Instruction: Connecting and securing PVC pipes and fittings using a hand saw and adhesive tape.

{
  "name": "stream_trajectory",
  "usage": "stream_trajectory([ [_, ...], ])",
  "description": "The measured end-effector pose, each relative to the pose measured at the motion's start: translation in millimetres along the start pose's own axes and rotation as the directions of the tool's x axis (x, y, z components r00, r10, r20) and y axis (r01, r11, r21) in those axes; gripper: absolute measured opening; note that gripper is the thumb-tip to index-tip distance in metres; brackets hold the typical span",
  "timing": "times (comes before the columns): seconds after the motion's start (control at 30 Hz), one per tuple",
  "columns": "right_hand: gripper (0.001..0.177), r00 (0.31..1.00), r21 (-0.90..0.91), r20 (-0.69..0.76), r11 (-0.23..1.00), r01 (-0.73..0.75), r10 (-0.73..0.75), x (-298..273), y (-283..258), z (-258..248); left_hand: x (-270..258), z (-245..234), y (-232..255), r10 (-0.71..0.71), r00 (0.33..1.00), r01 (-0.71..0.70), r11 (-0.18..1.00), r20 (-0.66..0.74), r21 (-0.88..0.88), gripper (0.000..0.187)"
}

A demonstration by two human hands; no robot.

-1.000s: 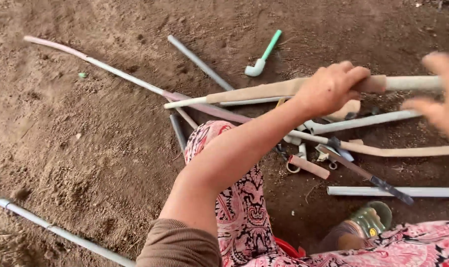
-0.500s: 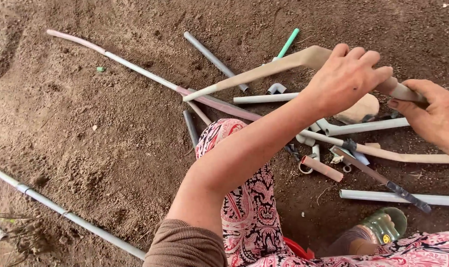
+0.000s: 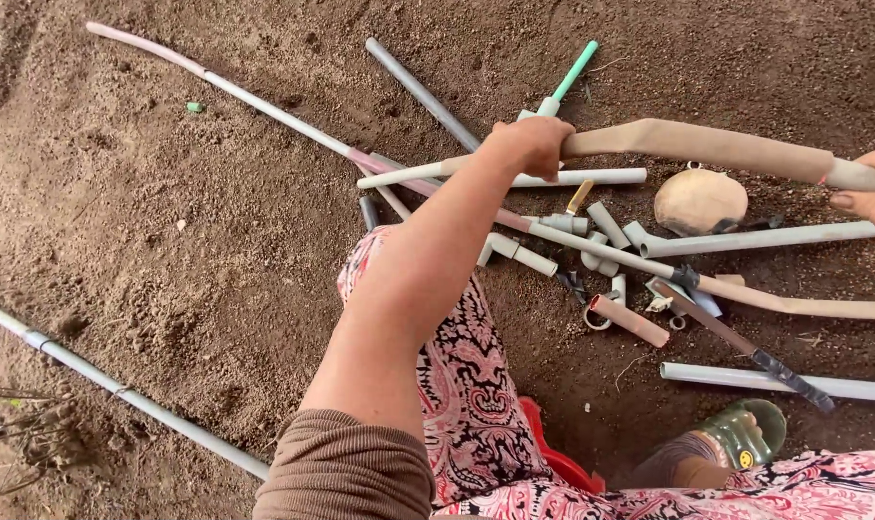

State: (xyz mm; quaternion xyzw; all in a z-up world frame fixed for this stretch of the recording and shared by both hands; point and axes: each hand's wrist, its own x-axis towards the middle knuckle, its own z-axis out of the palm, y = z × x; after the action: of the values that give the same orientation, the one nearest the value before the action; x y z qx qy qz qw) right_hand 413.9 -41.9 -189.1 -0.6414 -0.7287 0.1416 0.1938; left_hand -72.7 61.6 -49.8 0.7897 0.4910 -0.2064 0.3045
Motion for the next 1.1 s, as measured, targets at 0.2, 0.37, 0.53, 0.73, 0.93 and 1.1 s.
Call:
stream_trajectory([
  [0.2,0.028,0.985,-0.164,0.174,0.986,0.030,-0.001,21,79,20,-20,-8,13,-0.103,0.984,0.120,0.987,-0.148,0.109,0.030],
  [0.37,0.039,0.997,0.062,0.055,0.997,-0.053,0.049,-15,-107,-25,-16,-12,3,-0.115,0.924,0.205,0.955,-0.365,0.216,0.022],
  [0.53,0.038,0.923,-0.568,0.258,0.818,-0.095,0.286,2,-231,-52,2,-11,3,-0.086,0.953,0.185,0.925,-0.291,0.333,0.057],
  [0.73,0.047,0.759,-0.624,0.473,0.778,-0.069,0.447,12,-216,-26,4,-12,20,0.018,0.974,0.004,0.995,-0.226,0.096,0.058],
  [0.93,0.014,0.718,-0.606,0.487,0.784,-0.132,0.497,22,-218,-18,-12,-15,33,0.176,0.951,-0.161,0.984,-0.253,0.078,0.059],
  [1.1,0.022,0.848,-0.718,0.381,0.695,0.020,0.369,27,-215,15,-32,-29,36,0.148,0.972,-0.151,0.988,-0.181,-0.003,0.061],
])
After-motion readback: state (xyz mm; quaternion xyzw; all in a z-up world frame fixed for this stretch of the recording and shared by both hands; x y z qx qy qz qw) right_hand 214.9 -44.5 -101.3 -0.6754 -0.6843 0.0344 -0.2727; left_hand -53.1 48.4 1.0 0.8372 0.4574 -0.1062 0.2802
